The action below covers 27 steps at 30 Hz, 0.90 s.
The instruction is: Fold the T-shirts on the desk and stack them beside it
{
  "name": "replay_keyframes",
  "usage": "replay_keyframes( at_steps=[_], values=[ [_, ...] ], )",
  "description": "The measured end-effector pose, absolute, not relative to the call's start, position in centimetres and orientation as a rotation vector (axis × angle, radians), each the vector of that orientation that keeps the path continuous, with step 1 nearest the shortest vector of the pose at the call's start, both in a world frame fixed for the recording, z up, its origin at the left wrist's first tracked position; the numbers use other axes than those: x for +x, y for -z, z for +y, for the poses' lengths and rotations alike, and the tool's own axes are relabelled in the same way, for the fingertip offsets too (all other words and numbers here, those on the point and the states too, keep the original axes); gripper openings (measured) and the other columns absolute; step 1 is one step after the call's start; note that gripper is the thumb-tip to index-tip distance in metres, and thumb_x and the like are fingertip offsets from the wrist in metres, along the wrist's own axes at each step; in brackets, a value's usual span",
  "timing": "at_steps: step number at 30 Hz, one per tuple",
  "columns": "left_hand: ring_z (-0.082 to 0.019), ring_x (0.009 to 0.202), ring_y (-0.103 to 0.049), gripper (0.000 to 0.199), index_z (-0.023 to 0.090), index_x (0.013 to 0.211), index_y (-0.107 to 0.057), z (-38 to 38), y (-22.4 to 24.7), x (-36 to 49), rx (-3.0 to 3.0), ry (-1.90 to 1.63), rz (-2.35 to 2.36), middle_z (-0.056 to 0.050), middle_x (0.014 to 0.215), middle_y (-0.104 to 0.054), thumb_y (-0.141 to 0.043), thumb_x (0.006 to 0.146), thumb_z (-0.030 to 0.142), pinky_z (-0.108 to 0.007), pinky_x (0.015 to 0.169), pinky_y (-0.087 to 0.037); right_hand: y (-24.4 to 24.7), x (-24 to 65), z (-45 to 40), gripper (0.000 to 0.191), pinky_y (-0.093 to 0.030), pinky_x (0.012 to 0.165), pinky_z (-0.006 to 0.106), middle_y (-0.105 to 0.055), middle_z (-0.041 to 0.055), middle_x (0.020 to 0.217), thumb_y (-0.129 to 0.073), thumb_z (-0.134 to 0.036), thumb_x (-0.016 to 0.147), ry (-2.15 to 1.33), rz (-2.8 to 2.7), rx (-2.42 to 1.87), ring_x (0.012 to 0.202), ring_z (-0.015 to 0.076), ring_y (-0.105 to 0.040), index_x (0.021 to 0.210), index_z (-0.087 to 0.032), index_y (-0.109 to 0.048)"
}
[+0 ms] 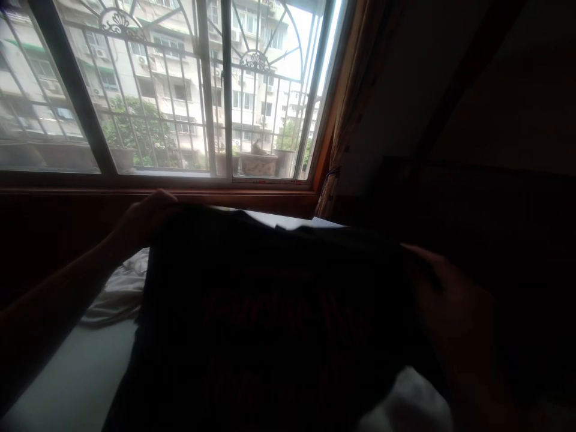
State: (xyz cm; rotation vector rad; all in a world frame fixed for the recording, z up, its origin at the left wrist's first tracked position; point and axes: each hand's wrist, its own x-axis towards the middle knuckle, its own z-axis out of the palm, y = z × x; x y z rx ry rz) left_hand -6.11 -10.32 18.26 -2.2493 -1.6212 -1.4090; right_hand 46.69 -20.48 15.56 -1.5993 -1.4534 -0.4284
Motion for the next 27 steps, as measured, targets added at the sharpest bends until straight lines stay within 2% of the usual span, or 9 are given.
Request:
replay_keyframes(
  at_steps=[3, 6, 8, 10, 14, 17, 19, 24, 27],
  values=[
    [-0.026, 0.113, -0.057, 0.028, 0.02, 0.12, -0.061, -7.0, -20.5, -4.1, -2.099, 1.275, -1.437, -0.008, 0.119, -0.065, -0.045, 0.097, 0.025, -0.044, 0.1, -0.044, -17.2, 44.7, -15.3, 0.049, -0.042, 0.103, 0.057, -0.063, 0.0141, 0.135, -0.043, -0.046, 0.099, 0.626, -1.537, -1.571, 0.121, 0.0345, -0.058, 0.144, -0.029, -0.052],
    [-0.029, 0.13, -0.047, 0.044, 0.02, 0.139, -0.052, -6.1, -19.3, -2.7, -2.068, 1.193, -1.325, -0.012, 0.14, -0.055, -0.046, 0.096, 0.018, -0.049, 0.111, -0.037, -15.2, 43.4, -12.7, 0.053, -0.039, 0.108, 0.055, -0.053, 0.0176, 0.143, -0.051, -0.038, 0.096, 0.778, -1.625, -1.456, 0.13, 0.0332, -0.05, 0.146, -0.021, -0.046],
    [-0.029, 0.132, -0.046, 0.043, 0.022, 0.14, -0.051, -7.2, -17.0, -2.6, -2.134, 1.124, -1.301, -0.011, 0.142, -0.053, -0.047, 0.097, 0.022, -0.049, 0.112, -0.037, -12.4, 43.2, -13.0, 0.041, -0.042, 0.105, 0.052, -0.06, 0.0159, 0.131, -0.053, -0.038, 0.095, 0.758, -1.709, -1.411, 0.123, 0.0318, -0.054, 0.132, -0.02, -0.057],
    [-0.03, 0.129, -0.049, 0.04, 0.023, 0.137, -0.055, -9.5, -14.3, -3.4, -2.254, 1.015, -1.328, -0.011, 0.139, -0.056, -0.049, 0.099, 0.03, -0.049, 0.111, -0.039, -9.3, 43.3, -14.9, 0.025, -0.048, 0.095, 0.046, -0.066, 0.0118, 0.109, -0.054, -0.042, 0.096, 0.63, -1.787, -1.452, 0.104, 0.029, -0.061, 0.104, -0.022, -0.066],
    [-0.027, 0.11, -0.062, 0.031, 0.026, 0.112, -0.07, -15.4, -9.3, -7.7, -2.644, 0.707, -1.565, -0.008, 0.12, -0.066, -0.052, 0.098, 0.047, -0.039, 0.096, -0.051, -3.9, 43.9, -20.6, 0.042, -0.05, 0.064, 0.03, -0.064, 0.0025, 0.074, -0.048, -0.05, 0.099, -0.015, -2.047, -1.654, 0.068, 0.0185, -0.062, 0.068, -0.024, -0.059],
    [-0.023, 0.096, -0.068, 0.03, 0.028, 0.101, -0.076, -19.7, -6.1, -11.8, -2.798, 0.449, -1.787, -0.006, 0.107, -0.071, -0.059, 0.093, 0.052, -0.03, 0.084, -0.057, -0.7, 44.7, -24.2, 0.039, -0.054, 0.072, 0.028, -0.069, 0.0019, 0.082, -0.052, -0.051, 0.098, -0.338, -2.174, -1.634, 0.076, 0.0182, -0.066, 0.074, -0.025, -0.067],
    [-0.026, 0.105, -0.067, 0.03, 0.031, 0.106, -0.077, -22.1, -3.9, -13.5, -2.843, 0.299, -1.838, -0.005, 0.114, -0.072, -0.067, 0.087, 0.051, -0.031, 0.09, -0.057, 1.2, 45.2, -25.8, 0.026, -0.055, 0.084, 0.03, -0.073, 0.003, 0.097, -0.062, -0.051, 0.091, -0.362, -2.219, -1.619, 0.091, 0.021, -0.069, 0.087, -0.027, -0.074],
    [-0.033, 0.131, -0.056, 0.059, 0.041, 0.139, -0.059, -25.8, 0.9, -12.2, -2.888, 0.37, -1.789, -0.004, 0.144, -0.059, -0.073, 0.081, 0.039, -0.04, 0.104, -0.052, 5.3, 45.9, -27.1, 0.032, -0.055, 0.096, 0.044, -0.073, 0.0099, 0.116, -0.07, -0.035, 0.08, -0.022, -2.082, -1.717, 0.109, 0.0304, -0.067, 0.109, -0.024, -0.076],
    [-0.035, 0.136, -0.05, 0.058, 0.045, 0.14, -0.057, -25.8, 2.1, -9.3, -2.789, 0.585, -1.809, -0.002, 0.148, -0.056, -0.069, 0.084, 0.034, -0.045, 0.108, -0.049, 6.0, 45.3, -26.9, 0.029, -0.054, 0.097, 0.049, -0.072, 0.0114, 0.118, -0.065, -0.032, 0.081, 0.097, -2.018, -1.72, 0.113, 0.0329, -0.065, 0.107, -0.024, -0.076]
  ],
)
